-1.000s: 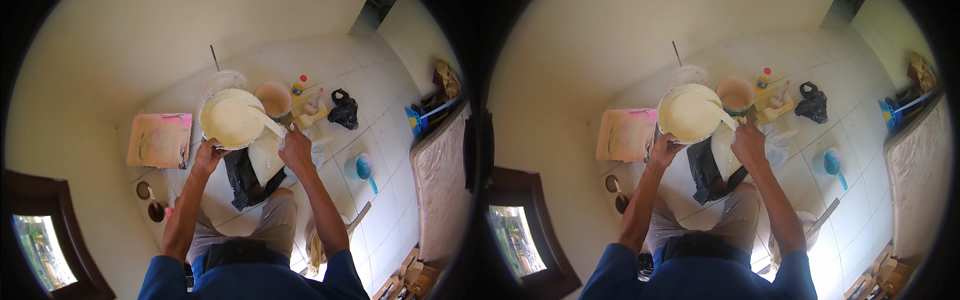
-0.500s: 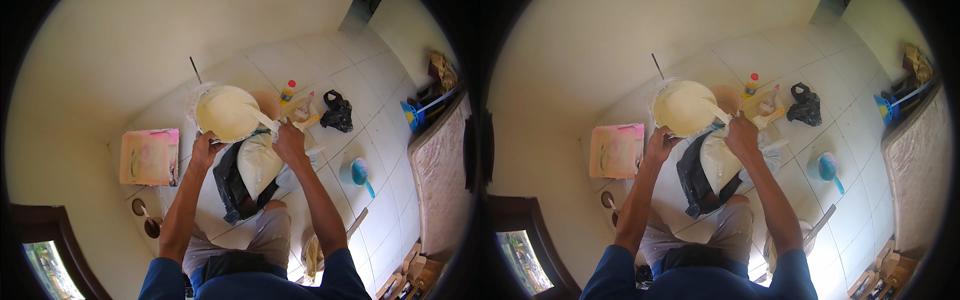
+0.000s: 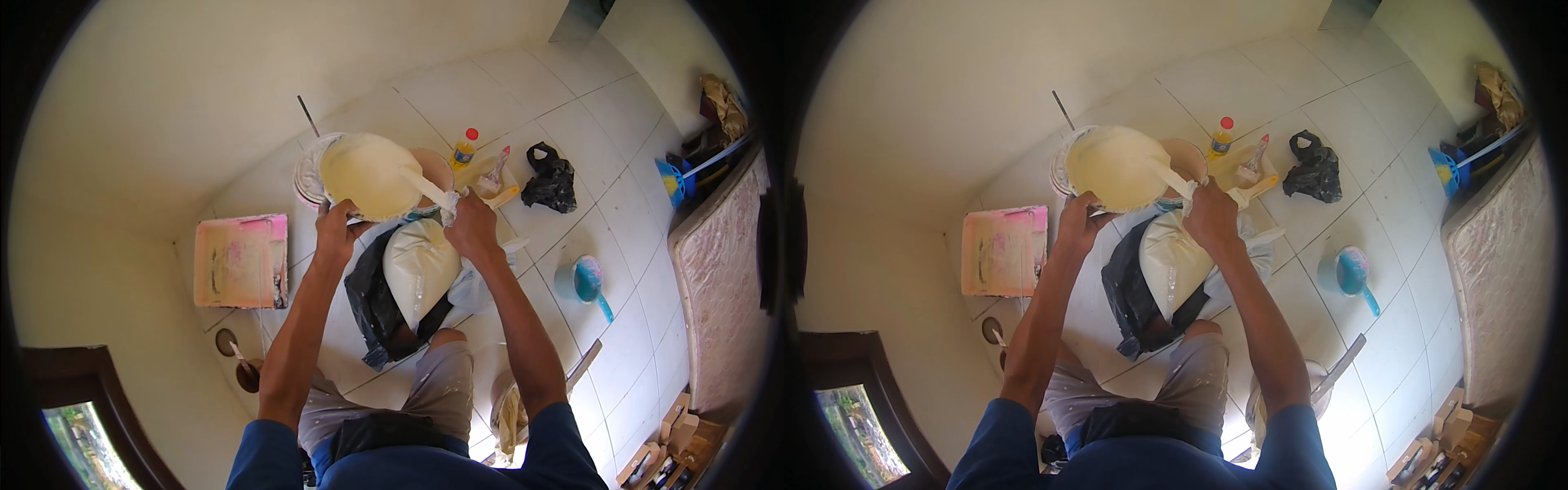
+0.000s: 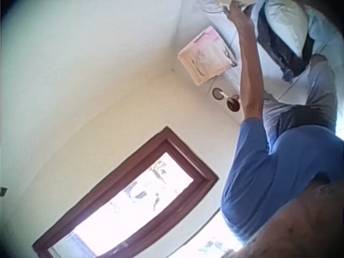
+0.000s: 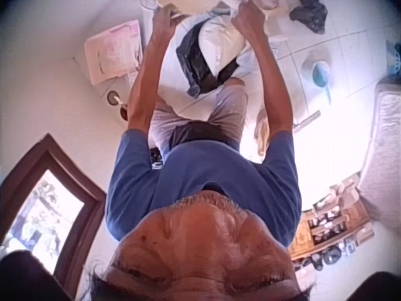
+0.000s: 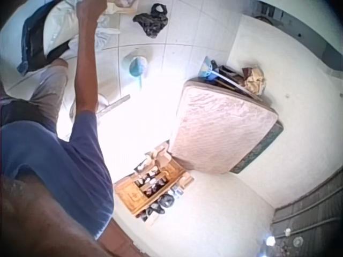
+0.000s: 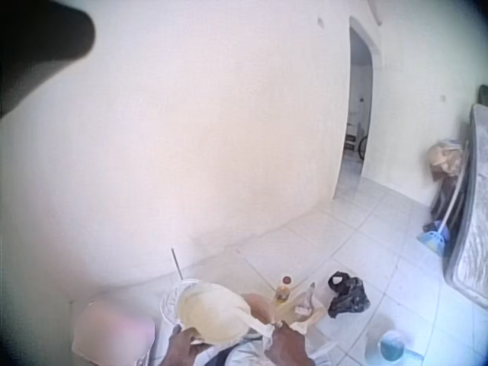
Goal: The person mixes a light-colored substance in a bucket by hand and then pours it into a paint tray, spreading it with a putty knife.
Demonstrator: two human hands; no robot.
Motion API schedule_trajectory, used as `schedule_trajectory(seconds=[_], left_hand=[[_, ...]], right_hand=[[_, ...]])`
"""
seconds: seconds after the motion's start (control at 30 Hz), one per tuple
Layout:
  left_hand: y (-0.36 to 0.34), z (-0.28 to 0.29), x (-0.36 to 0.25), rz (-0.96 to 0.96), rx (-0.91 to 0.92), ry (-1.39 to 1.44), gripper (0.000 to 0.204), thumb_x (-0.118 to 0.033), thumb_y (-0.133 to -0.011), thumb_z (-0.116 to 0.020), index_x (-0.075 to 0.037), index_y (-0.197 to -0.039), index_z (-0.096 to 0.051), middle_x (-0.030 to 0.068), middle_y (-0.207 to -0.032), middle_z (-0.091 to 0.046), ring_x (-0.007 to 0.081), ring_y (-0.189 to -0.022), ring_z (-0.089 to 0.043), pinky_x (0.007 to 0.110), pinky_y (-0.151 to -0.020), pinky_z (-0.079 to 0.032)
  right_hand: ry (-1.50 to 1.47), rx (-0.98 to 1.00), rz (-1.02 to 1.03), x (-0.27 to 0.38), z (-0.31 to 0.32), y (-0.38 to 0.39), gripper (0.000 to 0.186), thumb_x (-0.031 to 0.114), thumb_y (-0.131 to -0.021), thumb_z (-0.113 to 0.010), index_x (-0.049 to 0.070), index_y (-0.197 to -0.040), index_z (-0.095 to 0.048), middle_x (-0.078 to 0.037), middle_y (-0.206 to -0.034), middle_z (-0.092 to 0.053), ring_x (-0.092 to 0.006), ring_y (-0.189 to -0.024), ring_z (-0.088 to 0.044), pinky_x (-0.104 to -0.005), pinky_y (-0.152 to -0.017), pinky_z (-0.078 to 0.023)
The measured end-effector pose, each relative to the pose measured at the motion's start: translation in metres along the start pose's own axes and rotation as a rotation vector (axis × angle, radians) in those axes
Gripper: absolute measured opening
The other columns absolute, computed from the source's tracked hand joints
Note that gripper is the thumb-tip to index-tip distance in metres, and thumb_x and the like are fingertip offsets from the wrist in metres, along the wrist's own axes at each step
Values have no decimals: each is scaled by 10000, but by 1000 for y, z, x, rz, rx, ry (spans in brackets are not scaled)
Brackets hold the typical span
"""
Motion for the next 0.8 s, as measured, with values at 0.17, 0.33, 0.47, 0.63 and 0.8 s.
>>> schedule_trajectory(seconds=[0.17, 0.33, 0.47, 0.63, 0.8], left_hand=[[-11, -15, 1, 5, 21, 20, 360, -17, -729, -473, 66, -1070, -396, 190, -1027, -502, 297, -957, -541, 464, -791, -536], [-19, -27, 8, 22, 22, 35, 363, -22, -728, -478, 69, -1070, -396, 185, -1020, -506, 297, -956, -542, 467, -788, -537], [-14, -33, 9, 28, -49, 24, 368, -27, -727, -483, 79, -1070, -400, 180, -1006, -518, 297, -947, -553, 465, -787, -538], [-25, -39, 18, 41, -13, 61, 349, -28, -723, -488, 73, -1050, -421, 180, -1010, -519, 299, -943, -558, 471, -784, -538], [-28, -38, 30, 78, 29, 112, 341, -37, -718, -495, 62, -1041, -448, 178, -1012, -522, 291, -938, -559, 466, -789, -536]], right_hand=[[-12, 8, -12, -10, 11, -12, 220, 66, -633, -626, -15, -834, -592, -185, -878, -545, -343, -762, -598, -407, -659, -493], [27, 24, -14, -21, 16, -18, 210, 66, -635, -622, -14, -826, -589, -190, -878, -546, -347, -766, -596, -413, -658, -490], [40, 23, -16, -26, 19, -18, 205, 66, -636, -619, -12, -823, -587, -197, -886, -551, -348, -775, -595, -415, -659, -489], [56, 13, -11, -33, 24, -23, 209, 69, -640, -617, -11, -830, -588, -201, -899, -554, -348, -784, -594, -414, -667, -489], [73, -26, 1, -36, 29, -23, 229, 79, -655, -617, -11, -864, -589, -217, -962, -558, -354, -819, -594, -411, -700, -492]])
Point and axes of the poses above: each hand's wrist, its own y-axis away from the middle knuckle, its own z-axis out of the back of the hand, x = y × z, the point moved 9 cm from there along -y, towards the middle knuckle
